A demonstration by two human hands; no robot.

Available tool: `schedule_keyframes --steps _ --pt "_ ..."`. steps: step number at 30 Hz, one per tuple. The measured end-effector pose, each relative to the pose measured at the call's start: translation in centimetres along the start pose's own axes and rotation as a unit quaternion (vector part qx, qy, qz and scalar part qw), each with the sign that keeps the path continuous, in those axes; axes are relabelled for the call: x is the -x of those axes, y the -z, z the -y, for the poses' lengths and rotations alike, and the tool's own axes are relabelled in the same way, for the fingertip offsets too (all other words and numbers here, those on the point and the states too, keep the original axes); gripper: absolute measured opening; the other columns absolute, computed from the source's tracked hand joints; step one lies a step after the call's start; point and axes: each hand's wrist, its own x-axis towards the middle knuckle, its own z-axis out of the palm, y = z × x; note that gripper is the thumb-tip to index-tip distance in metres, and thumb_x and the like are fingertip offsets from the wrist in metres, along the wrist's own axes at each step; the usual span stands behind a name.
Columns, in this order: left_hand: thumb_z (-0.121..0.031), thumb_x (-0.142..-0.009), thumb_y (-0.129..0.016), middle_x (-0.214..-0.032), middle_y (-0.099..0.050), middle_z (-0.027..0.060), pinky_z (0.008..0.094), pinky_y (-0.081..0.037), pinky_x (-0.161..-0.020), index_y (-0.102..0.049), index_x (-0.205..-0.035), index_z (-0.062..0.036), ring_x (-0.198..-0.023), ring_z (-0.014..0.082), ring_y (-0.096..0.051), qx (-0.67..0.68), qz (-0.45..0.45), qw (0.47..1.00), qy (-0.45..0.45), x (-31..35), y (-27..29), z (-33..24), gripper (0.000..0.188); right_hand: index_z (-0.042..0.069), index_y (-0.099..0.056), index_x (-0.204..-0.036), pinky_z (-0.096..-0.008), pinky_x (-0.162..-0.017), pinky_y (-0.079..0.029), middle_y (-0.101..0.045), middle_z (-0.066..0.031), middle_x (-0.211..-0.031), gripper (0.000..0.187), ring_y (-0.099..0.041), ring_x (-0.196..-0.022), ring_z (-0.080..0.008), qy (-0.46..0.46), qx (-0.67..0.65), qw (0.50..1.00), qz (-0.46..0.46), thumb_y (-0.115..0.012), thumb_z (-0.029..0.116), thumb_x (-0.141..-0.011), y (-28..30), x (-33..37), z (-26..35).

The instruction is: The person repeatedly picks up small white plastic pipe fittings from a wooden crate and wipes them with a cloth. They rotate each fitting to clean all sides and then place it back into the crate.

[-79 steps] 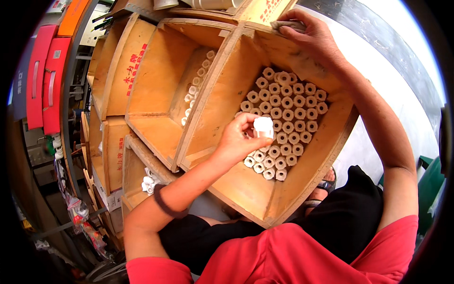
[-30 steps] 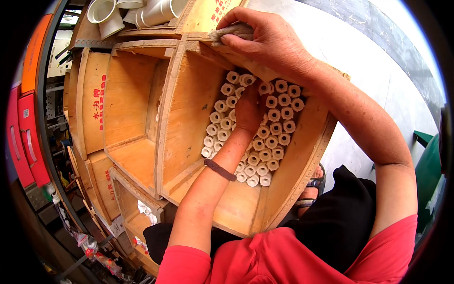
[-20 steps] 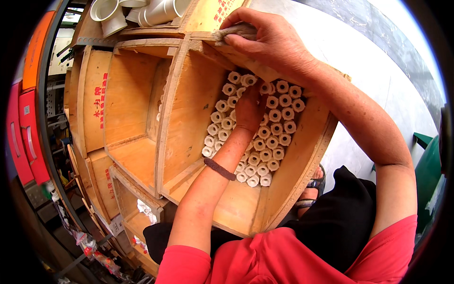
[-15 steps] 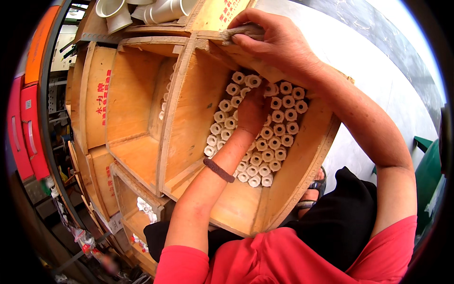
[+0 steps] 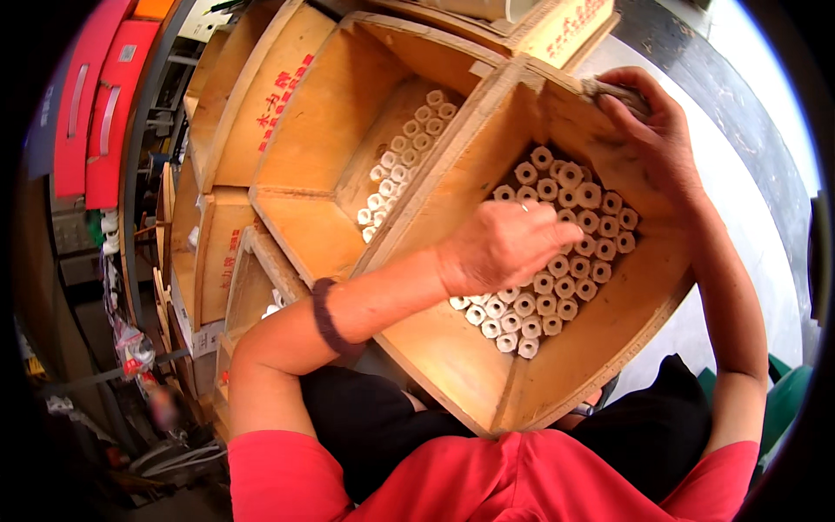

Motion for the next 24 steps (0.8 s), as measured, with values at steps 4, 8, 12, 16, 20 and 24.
schedule_keyframes --steps 4,8,12,16,20,24 --pt "0.002 -0.083 -0.068 -0.080 -0.059 0.0010 0.0215 -0.047 -0.060 -0.070 -0.105 -0.0083 -0.062 0.0108 -0.053 -0.028 -0.080 0.987 0.136 0.7 6.9 3.7 0.025 0.002 -0.063 -0.113 -0.0229 -0.093 -0.046 -0.064 -0.0009 -0.107 0.020 -0.058 -0.101 -0.0083 -0.017 -0.007 1.000 -0.011 -0.065 0.010 -0.095 -0.1 0.0 -0.3" --pt "-0.006 -0.084 -0.069 -0.079 -0.064 0.0008 0.0248 -0.049 -0.063 -0.070 -0.105 -0.0061 -0.068 0.0088 -0.057 0.001 -0.128 0.913 0.386 5.1 10.1 11.7 0.022 0.003 -0.063 -0.113 -0.0225 -0.092 -0.047 -0.065 -0.0014 -0.107 0.020 -0.059 -0.101 -0.0080 -0.004 0.013 1.000 -0.025 -0.066 0.009 -0.095 0.2 0.2 -0.3" --pt "-0.014 -0.080 -0.075 -0.091 -0.069 0.0057 0.0305 -0.053 -0.073 -0.069 -0.110 -0.0061 -0.078 0.0157 -0.065 -0.040 -0.079 0.857 0.508 14.0 10.5 20.9 0.032 0.004 -0.063 -0.114 -0.0227 -0.094 -0.047 -0.065 -0.0018 -0.109 0.021 -0.059 -0.102 -0.0081 -0.009 0.022 0.999 -0.022 -0.066 0.010 -0.095 -0.3 -0.1 0.0" --pt "-0.024 -0.078 -0.078 -0.109 -0.070 0.0133 0.0377 -0.053 -0.088 -0.068 -0.114 -0.0064 -0.101 0.0260 -0.068 -0.107 0.019 0.803 0.587 16.4 8.3 23.2 0.041 0.005 -0.063 -0.115 -0.0231 -0.095 -0.047 -0.065 -0.0012 -0.109 0.021 -0.059 -0.103 -0.0080 -0.020 0.052 0.998 -0.035 -0.066 0.010 -0.095 0.0 0.3 -0.2" --pt "-0.030 -0.078 -0.077 -0.123 -0.065 0.0170 0.0407 -0.050 -0.096 -0.066 -0.121 -0.0098 -0.115 0.0320 -0.062 -0.141 0.087 0.768 0.619 18.8 7.1 25.0 0.048 0.006 -0.064 -0.115 -0.0233 -0.095 -0.047 -0.065 -0.0003 -0.109 0.021 -0.059 -0.104 -0.0081 -0.020 0.092 0.995 -0.045 -0.066 0.010 -0.095 0.1 0.3 -0.3" --pt "-0.030 -0.079 -0.074 -0.124 -0.065 0.0168 0.0416 -0.050 -0.096 -0.064 -0.125 -0.0116 -0.117 0.0327 -0.061 -0.118 0.108 0.739 0.654 20.4 5.7 26.1 0.050 0.006 -0.064 -0.115 -0.0234 -0.096 -0.046 -0.065 0.0000 -0.109 0.021 -0.059 -0.105 -0.0083 -0.014 0.101 0.994 -0.049 -0.066 0.009 -0.095 0.1 0.4 -0.4"
